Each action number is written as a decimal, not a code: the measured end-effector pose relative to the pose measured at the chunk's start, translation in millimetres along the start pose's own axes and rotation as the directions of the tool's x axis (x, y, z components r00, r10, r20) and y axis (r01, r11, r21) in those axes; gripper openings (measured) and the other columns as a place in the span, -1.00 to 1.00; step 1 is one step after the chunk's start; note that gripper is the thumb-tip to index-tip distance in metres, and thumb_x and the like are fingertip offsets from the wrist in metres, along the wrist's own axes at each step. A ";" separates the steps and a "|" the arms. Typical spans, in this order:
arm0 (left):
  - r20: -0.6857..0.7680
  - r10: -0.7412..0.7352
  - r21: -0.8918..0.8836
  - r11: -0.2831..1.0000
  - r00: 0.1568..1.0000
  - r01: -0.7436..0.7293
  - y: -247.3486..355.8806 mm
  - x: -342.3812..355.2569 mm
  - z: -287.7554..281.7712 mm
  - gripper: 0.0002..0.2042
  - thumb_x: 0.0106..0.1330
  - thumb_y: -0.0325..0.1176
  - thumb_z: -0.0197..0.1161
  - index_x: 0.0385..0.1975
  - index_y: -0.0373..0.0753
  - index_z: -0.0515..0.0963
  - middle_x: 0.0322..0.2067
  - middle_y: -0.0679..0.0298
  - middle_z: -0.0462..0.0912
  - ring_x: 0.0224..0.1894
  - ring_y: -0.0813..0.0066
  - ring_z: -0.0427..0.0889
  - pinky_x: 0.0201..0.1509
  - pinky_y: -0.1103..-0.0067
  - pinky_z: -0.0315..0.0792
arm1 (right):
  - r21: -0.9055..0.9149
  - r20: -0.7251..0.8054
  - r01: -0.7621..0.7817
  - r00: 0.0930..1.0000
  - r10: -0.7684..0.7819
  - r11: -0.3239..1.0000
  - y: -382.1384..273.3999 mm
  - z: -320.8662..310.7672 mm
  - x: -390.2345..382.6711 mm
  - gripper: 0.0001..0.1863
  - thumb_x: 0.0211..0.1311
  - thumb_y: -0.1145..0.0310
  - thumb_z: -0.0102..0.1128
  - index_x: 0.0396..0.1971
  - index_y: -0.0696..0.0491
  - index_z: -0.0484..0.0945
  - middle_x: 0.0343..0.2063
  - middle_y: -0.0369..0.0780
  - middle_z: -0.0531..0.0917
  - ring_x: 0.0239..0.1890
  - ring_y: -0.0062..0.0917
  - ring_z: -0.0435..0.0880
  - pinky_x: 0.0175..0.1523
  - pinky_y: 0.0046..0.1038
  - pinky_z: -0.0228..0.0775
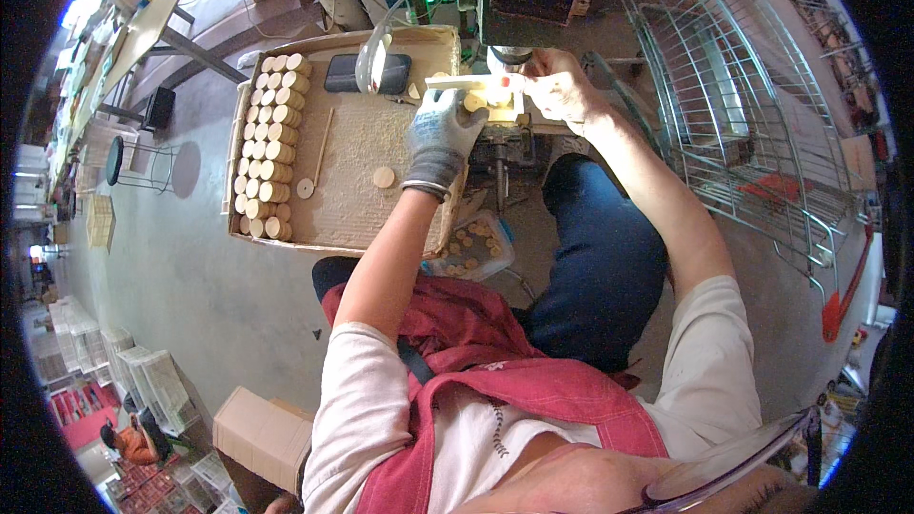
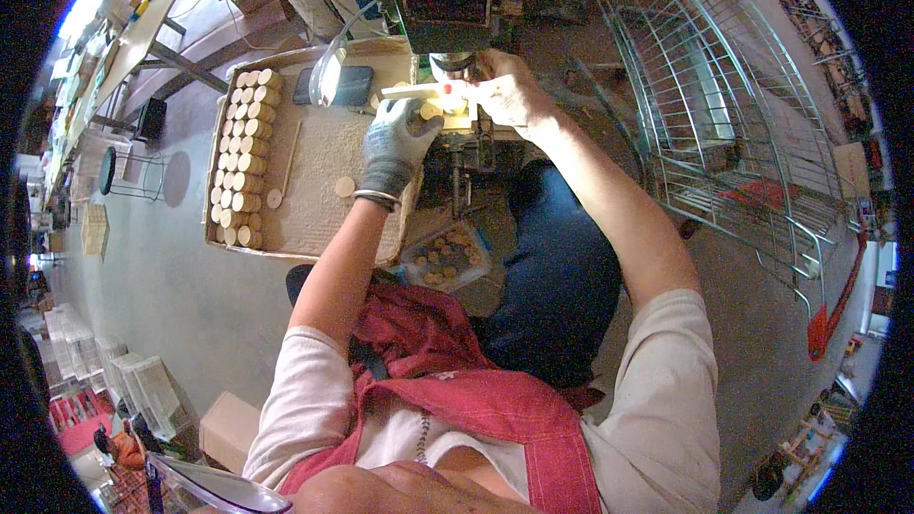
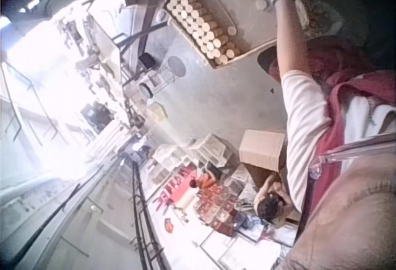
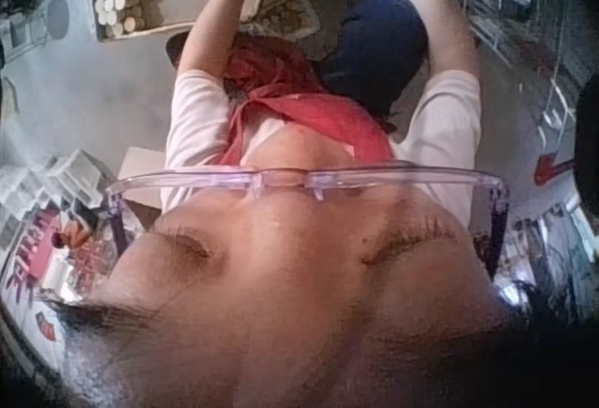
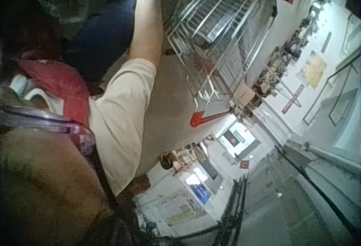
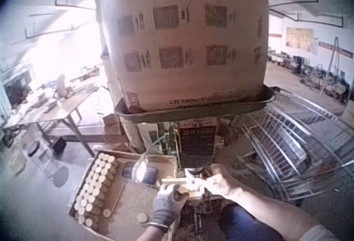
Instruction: The person repeatedly picks up small wooden discs from a tray, places them on a drill press, and uses a wooden stick to shape the disc while the drill spins. After shaping, the disc is returned to the tray. The process is repeated for multiple discs.
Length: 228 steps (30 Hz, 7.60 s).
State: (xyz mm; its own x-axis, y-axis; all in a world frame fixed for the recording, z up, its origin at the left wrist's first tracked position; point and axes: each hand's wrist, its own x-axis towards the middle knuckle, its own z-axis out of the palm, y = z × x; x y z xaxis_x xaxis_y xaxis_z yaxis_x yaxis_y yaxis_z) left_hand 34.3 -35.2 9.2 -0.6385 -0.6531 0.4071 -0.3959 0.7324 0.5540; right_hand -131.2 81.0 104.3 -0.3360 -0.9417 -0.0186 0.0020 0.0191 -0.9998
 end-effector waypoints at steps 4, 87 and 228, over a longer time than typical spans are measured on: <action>0.044 -0.070 0.044 0.997 0.997 0.068 -4.2 -1.4 -2.1 -0.63 0.08 -0.14 0.45 -0.20 -0.21 0.61 -0.24 0.07 0.59 -0.24 0.09 0.61 -0.16 0.32 0.53 | -0.002 0.016 -0.065 0.998 0.065 0.998 -14.5 -7.0 -13.4 -0.73 0.20 0.36 0.35 -0.11 0.07 0.60 -0.48 -0.41 0.61 -0.62 -0.79 0.40 -0.56 -0.66 0.25; 0.051 -0.336 -0.196 0.920 0.941 0.339 -29.9 -28.8 -42.8 -0.69 0.22 -0.28 0.33 -0.07 -0.26 0.62 -0.29 0.16 0.72 -0.33 0.43 0.67 -0.15 0.49 0.54 | -0.227 -0.324 -0.451 0.871 0.370 0.863 43.0 7.0 20.4 -0.82 0.14 0.31 0.30 -0.57 0.08 0.69 -0.57 -0.31 0.68 -0.56 -0.61 0.56 -0.48 -0.53 0.38; 0.488 -0.346 -0.570 0.569 0.801 0.593 26.9 21.9 9.1 -0.82 0.27 -0.37 0.28 -0.25 -0.35 0.63 -0.29 0.28 0.69 -0.31 0.54 0.63 -0.18 0.60 0.51 | -0.177 -0.318 -0.451 0.867 0.383 0.875 62.3 -2.0 29.7 -0.73 0.03 0.25 0.49 -0.45 0.08 0.56 -0.48 -0.26 0.65 -0.44 -0.58 0.57 -0.32 -0.56 0.42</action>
State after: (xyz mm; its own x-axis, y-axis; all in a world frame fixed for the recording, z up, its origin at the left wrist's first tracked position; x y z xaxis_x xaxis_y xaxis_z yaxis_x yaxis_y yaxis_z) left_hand 3.6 -28.0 26.5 -0.6966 -0.6828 -0.2202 -0.2280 -0.0803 0.9703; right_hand -142.9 54.9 41.4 -0.5901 -0.7026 -0.3976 -0.0136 0.5011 -0.8653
